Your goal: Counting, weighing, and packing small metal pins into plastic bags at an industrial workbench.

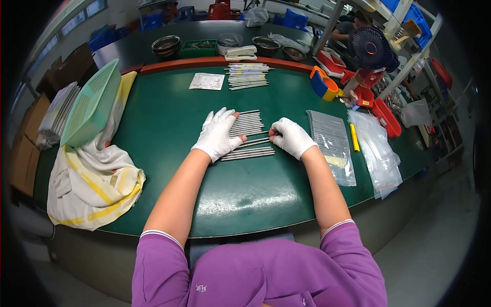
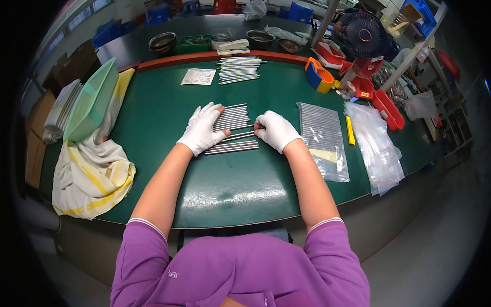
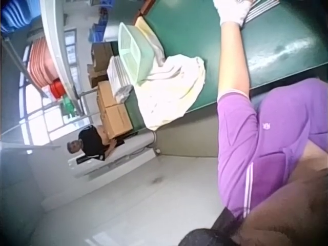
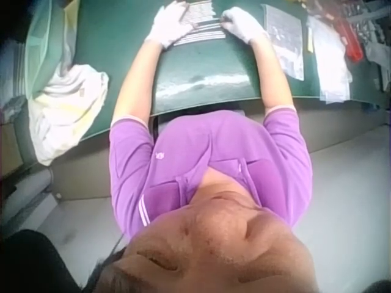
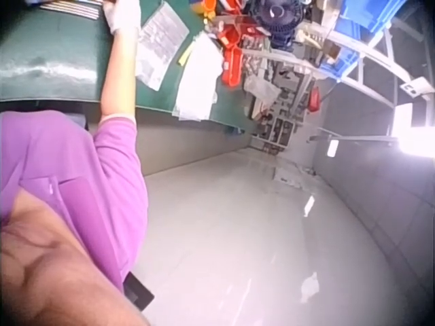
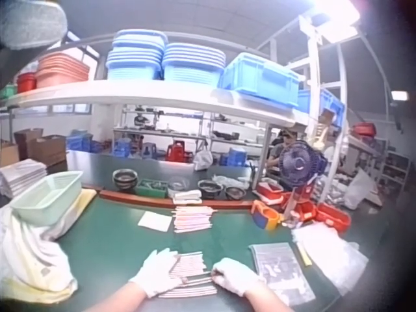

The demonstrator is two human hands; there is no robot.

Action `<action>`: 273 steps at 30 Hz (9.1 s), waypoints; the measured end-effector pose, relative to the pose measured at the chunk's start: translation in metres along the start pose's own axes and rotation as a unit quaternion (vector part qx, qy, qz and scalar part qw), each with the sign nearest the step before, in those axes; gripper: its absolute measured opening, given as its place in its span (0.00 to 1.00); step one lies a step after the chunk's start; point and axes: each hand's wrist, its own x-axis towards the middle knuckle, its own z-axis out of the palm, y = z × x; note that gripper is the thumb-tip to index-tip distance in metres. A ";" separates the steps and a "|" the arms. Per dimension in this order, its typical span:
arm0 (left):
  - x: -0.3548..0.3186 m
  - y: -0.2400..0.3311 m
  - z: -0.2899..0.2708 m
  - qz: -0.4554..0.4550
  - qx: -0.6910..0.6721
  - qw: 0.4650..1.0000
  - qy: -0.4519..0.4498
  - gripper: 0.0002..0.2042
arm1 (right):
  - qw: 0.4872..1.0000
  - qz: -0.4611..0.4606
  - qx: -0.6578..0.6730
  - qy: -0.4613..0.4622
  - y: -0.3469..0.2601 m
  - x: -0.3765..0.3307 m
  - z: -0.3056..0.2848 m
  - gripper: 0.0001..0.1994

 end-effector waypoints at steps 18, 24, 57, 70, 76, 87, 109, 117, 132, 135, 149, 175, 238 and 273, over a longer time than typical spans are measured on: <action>-0.002 -0.005 0.006 0.025 0.007 0.999 0.021 0.22 | 0.907 -0.046 0.338 0.247 -0.032 0.005 0.014 0.04; 0.002 -0.012 0.013 0.025 -0.005 0.999 0.046 0.21 | 0.963 -0.127 0.172 0.163 -0.049 0.012 0.044 0.09; 0.000 0.007 -0.008 -0.013 -0.008 1.000 -0.019 0.45 | 0.887 0.039 0.400 0.228 0.020 0.001 -0.018 0.04; 0.003 -0.015 0.012 -0.004 -0.107 0.990 0.090 0.20 | 0.936 -0.311 -0.072 0.147 -0.052 0.018 0.029 0.05; -0.001 -0.018 0.013 -0.004 -0.092 0.992 0.090 0.19 | 0.950 -0.148 0.036 0.273 -0.035 0.016 0.031 0.11; -0.002 0.012 0.001 -0.025 0.066 0.997 -0.019 0.25 | 0.922 -0.002 0.330 0.204 -0.015 0.018 0.067 0.23; -0.019 0.017 0.010 -0.026 0.134 0.991 0.006 0.27 | 0.917 0.044 0.369 0.149 -0.018 0.029 0.062 0.23; -0.010 0.000 0.016 -0.042 0.150 0.983 0.093 0.20 | 0.758 0.038 0.605 0.242 -0.001 0.039 0.071 0.30; -0.035 0.030 0.014 0.005 0.136 0.987 0.087 0.19 | 0.705 0.003 0.696 0.132 -0.009 0.027 0.065 0.37; -0.033 0.031 0.013 -0.016 0.070 0.992 0.099 0.17 | 0.689 0.045 0.703 0.172 -0.015 0.020 0.067 0.36; -0.029 0.026 0.016 -0.067 0.054 0.988 0.127 0.12 | 0.728 -0.006 0.663 0.175 -0.016 0.034 0.072 0.34; 0.054 -0.024 0.016 -0.109 0.230 0.962 -0.096 0.27 | 0.568 0.138 0.747 0.317 0.022 0.035 0.037 0.22; 0.036 -0.060 0.002 -0.075 -0.131 0.988 -0.034 0.19 | 0.891 0.149 0.281 0.325 0.013 0.031 0.052 0.12; -0.052 -0.055 -0.007 -0.204 -0.268 0.882 0.329 0.15 | 0.981 -0.147 -0.123 0.016 -0.072 -0.057 0.040 0.28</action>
